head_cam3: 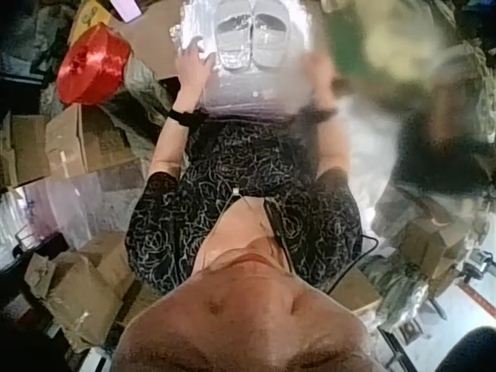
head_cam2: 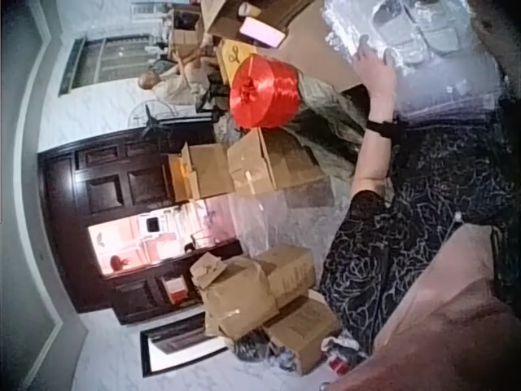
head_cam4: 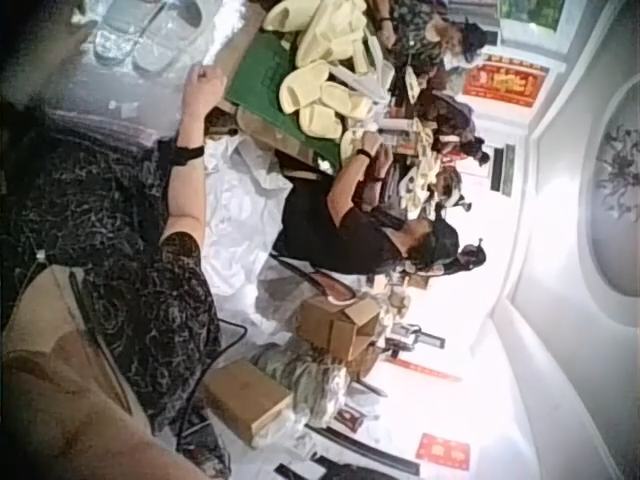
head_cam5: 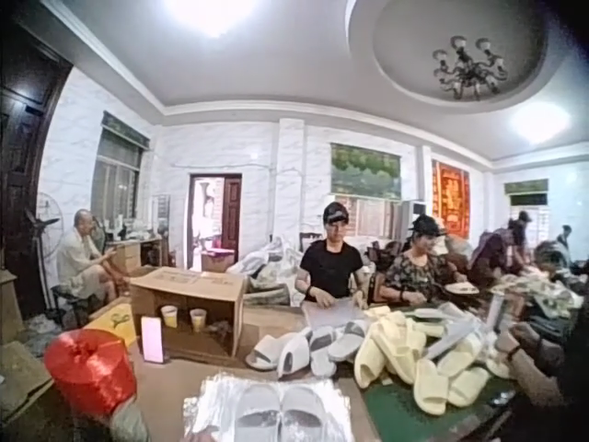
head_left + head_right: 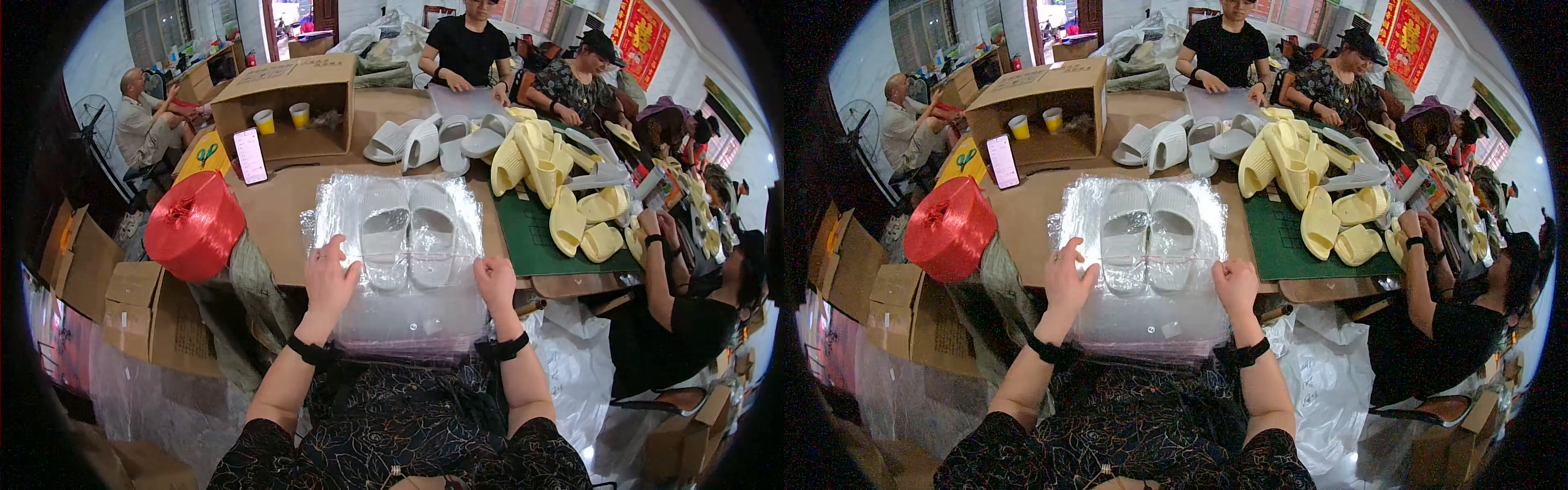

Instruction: Packaging yellow and white plastic slides into plastic bags and placing them in a large sack.

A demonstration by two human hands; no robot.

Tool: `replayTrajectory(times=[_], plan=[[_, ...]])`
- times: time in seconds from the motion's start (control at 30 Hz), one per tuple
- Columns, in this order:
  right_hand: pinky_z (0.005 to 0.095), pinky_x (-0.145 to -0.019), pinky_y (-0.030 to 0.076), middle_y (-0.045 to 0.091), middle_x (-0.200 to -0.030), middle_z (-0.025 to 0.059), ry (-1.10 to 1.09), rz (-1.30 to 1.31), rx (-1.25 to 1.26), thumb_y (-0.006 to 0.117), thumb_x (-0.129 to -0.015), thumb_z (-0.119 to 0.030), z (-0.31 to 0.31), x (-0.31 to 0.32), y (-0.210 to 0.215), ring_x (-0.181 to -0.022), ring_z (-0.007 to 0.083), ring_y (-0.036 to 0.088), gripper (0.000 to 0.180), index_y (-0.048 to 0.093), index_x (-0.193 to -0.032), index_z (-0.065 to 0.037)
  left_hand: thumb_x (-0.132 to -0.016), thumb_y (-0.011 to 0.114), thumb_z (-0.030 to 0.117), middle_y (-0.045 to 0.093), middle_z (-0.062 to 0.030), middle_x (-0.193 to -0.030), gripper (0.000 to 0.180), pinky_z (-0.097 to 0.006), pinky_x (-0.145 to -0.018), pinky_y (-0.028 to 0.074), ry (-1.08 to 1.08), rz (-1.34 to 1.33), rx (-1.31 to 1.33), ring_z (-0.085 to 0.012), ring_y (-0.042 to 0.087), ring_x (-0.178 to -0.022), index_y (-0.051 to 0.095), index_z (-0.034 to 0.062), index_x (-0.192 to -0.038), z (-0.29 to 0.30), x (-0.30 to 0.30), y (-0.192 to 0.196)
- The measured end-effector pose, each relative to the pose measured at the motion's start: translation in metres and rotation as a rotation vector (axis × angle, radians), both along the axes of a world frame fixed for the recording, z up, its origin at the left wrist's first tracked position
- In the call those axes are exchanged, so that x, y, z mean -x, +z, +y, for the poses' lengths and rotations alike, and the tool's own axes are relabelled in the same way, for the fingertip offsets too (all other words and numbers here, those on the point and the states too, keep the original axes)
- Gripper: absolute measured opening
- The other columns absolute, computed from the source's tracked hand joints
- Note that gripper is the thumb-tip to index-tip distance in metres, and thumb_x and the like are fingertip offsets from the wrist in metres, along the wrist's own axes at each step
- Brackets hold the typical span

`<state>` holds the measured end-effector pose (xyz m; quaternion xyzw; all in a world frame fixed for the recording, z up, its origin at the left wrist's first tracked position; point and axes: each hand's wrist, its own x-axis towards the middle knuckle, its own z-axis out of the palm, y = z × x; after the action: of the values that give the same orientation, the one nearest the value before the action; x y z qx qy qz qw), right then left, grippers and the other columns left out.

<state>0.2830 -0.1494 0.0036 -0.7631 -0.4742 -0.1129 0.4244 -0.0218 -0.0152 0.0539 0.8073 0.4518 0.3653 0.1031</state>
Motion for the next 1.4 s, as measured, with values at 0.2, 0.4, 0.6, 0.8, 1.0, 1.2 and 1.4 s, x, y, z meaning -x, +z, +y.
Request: replayTrajectory(times=[0.2, 0.4, 0.6, 0.8, 1.0, 1.2, 1.4], plan=[[0.0468, -0.072, 0.048, 0.063, -0.078, 0.0129, -0.017, 0.034, 0.094, 0.071, -0.081, -0.026, 0.001, 0.004, 0.006, -0.081, 0.0346, 0.059, 0.026, 0.065, -0.069, -0.004, -0.091, 0.062, 0.02, 0.044, -0.0079, -0.153, 0.051, -0.053, -0.119, 0.022, -0.491, 0.146, -0.302, -0.0334, 0.029, -0.147, 0.052, 0.0149, -0.14, -0.016, -0.012, -0.011], [0.0451, -0.096, 0.044, 0.061, -0.121, 0.0124, -0.06, -0.258, -0.197, 0.073, -0.079, -0.017, -0.001, 0.036, 0.052, -0.113, 0.0361, 0.055, 0.03, 0.065, -0.107, -0.009, -0.098, 0.051, 0.032, 0.031, -0.0071, -0.159, 0.052, -0.056, -0.119, 0.019, -0.456, 0.356, -0.086, -0.0348, 0.024, -0.148, 0.043, 0.021, -0.149, -0.008, -0.013, -0.041], [0.0481, -0.106, 0.038, 0.05, -0.137, 0.0208, 0.636, -0.248, 0.123, 0.074, -0.081, -0.014, 0.014, 0.071, 0.039, -0.133, 0.0413, 0.041, 0.046, 0.059, -0.124, -0.007, -0.097, 0.054, 0.036, 0.036, -0.007, -0.157, 0.052, -0.058, -0.117, 0.023, -0.453, 0.334, -0.118, -0.0352, 0.028, -0.146, 0.046, 0.0199, -0.146, -0.008, -0.015, -0.042], [0.0476, -0.106, 0.036, 0.046, -0.137, 0.0234, 0.271, 0.045, -0.068, 0.073, -0.085, -0.016, 0.025, 0.063, -0.002, -0.127, 0.0412, 0.043, 0.052, 0.052, -0.13, -0.001, -0.096, 0.055, 0.037, 0.032, -0.009, -0.159, 0.054, -0.057, -0.117, 0.022, -0.447, 0.275, -0.061, -0.0362, 0.027, -0.146, 0.046, 0.0188, -0.146, -0.008, -0.015, -0.046], [0.047, -0.102, 0.036, 0.048, -0.124, 0.0246, 0.137, 0.174, -0.013, 0.077, -0.08, -0.02, 0.033, 0.061, -0.005, -0.114, 0.0414, 0.046, 0.064, 0.048, -0.132, 0.004, -0.091, 0.064, 0.036, 0.029, -0.0272, -0.153, 0.06, -0.053, -0.113, 0.027, -0.419, -0.093, -0.017, -0.0451, 0.029, -0.14, 0.048, 0.0077, -0.142, -0.003, -0.008, -0.053], [0.048, -0.102, 0.037, 0.049, -0.123, 0.0266, 0.128, 0.234, 0.132, 0.077, -0.079, -0.029, 0.039, 0.05, -0.003, -0.115, 0.0422, 0.045, 0.067, 0.052, -0.13, 0.006, -0.086, 0.072, 0.031, 0.053, -0.0216, -0.12, 0.056, -0.048, -0.098, 0.039, -0.018, -0.067, 0.061, -0.0373, 0.044, -0.113, 0.054, -0.0044, -0.125, -0.009, -0.017, -0.028], [0.0476, -0.101, 0.037, 0.05, -0.122, 0.0266, 0.126, 0.215, 0.232, 0.076, -0.08, -0.034, 0.04, 0.05, 0.01, -0.113, 0.0415, 0.046, 0.066, 0.055, -0.127, 0.007, -0.071, 0.079, 0.053, 0.064, -0.018, -0.1, 0.07, -0.044, -0.087, 0.046, -0.014, 0.165, 0.181, -0.0351, 0.056, -0.099, 0.065, -0.0043, -0.109, 0.007, -0.023, -0.006]])
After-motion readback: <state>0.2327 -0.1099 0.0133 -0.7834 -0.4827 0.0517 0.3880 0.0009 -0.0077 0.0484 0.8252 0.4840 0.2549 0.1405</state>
